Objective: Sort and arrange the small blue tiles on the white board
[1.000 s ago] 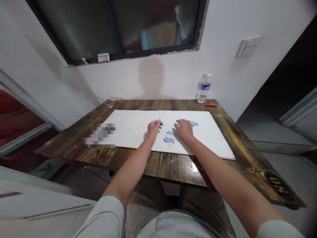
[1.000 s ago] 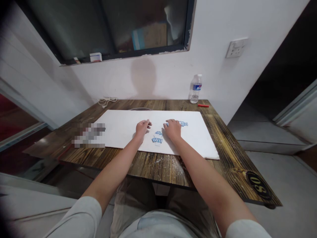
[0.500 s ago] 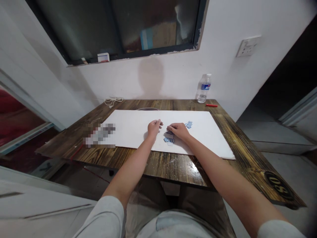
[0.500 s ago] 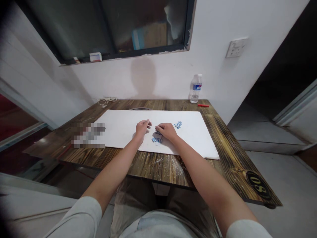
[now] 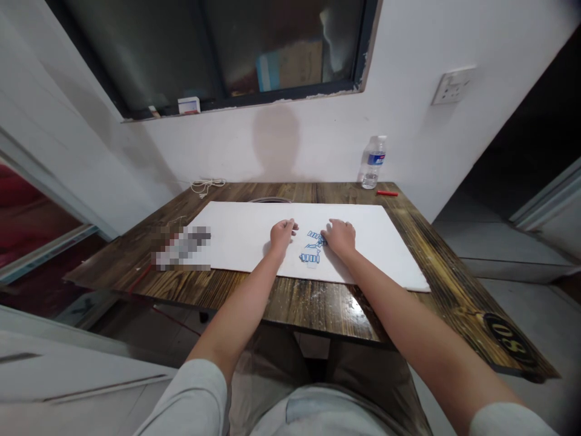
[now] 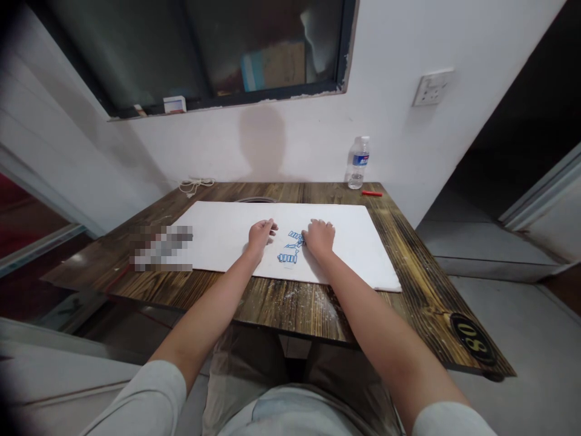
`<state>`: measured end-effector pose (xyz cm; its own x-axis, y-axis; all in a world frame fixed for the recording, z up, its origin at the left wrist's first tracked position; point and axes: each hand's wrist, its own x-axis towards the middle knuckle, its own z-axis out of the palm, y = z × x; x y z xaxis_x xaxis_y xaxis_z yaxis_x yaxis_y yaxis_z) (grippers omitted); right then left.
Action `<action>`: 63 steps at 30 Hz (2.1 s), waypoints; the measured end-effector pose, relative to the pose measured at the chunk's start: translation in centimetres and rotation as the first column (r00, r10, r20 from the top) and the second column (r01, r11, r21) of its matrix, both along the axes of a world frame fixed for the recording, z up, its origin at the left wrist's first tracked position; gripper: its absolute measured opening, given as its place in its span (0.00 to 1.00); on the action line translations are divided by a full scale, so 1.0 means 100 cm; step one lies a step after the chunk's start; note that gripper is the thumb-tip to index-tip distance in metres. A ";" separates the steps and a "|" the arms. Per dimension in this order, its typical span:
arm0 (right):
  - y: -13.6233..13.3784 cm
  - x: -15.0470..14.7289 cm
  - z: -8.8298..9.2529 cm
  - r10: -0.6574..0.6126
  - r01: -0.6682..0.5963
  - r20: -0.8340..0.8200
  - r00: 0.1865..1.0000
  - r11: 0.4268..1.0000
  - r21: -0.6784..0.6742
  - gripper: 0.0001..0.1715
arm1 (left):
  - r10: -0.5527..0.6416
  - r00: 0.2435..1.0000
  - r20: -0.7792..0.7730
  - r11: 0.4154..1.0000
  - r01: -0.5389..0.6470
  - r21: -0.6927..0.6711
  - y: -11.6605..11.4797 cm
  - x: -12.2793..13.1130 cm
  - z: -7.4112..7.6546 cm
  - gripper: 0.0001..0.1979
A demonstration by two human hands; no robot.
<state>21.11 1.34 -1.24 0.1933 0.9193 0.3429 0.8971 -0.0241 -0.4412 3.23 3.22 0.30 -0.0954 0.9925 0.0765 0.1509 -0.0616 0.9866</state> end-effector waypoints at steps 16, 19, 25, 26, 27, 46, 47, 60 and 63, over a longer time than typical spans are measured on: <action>-0.005 -0.006 0.015 0.231 -0.213 0.212 0.950 0.972 -0.101 0.17 | 0.000 1.000 0.002 1.000 0.000 0.013 0.001 0.000 -0.001 0.15; -0.004 -0.005 0.014 0.242 -0.242 0.044 0.969 0.970 -0.011 0.15 | -0.006 1.000 0.002 1.000 0.006 0.017 0.003 -0.001 -0.003 0.15; 0.002 -0.001 0.006 0.268 -0.255 -0.176 0.947 0.962 0.093 0.15 | 0.000 1.000 0.005 1.000 -0.001 0.009 0.005 0.000 -0.006 0.15; 0.002 -0.001 0.005 0.251 -0.243 -0.142 0.957 0.967 0.070 0.16 | -0.002 1.000 0.007 1.000 0.002 0.009 0.005 0.000 -0.005 0.15; 0.002 -0.001 0.004 0.227 -0.225 -0.102 0.968 0.974 0.038 0.18 | -0.004 1.000 0.011 1.000 0.004 0.009 0.005 0.000 -0.005 0.15; -0.010 -0.009 0.014 0.190 -0.164 0.235 0.953 0.979 -0.124 0.17 | -0.008 1.000 0.003 1.000 0.008 0.017 0.003 0.000 -0.003 0.15; -0.010 -0.009 0.015 0.195 -0.169 0.253 0.948 0.978 -0.124 0.17 | -0.008 1.000 -0.002 1.000 0.008 0.015 0.003 0.000 -0.003 0.15; 0.003 -0.001 0.006 0.222 -0.211 -0.333 0.916 0.975 0.069 0.15 | -0.006 1.000 0.015 1.000 0.006 0.011 0.002 -0.001 -0.002 0.15; 0.009 0.002 0.000 0.230 -0.238 -0.530 0.816 0.970 0.054 0.15 | -0.006 1.000 0.014 1.000 0.006 0.007 0.003 -0.001 -0.003 0.15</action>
<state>21.32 2.28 -1.22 0.1191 0.9642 0.2369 0.5055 0.1465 -0.8503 3.12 3.49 0.00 -0.0905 0.9925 0.0824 0.1363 -0.0696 0.9882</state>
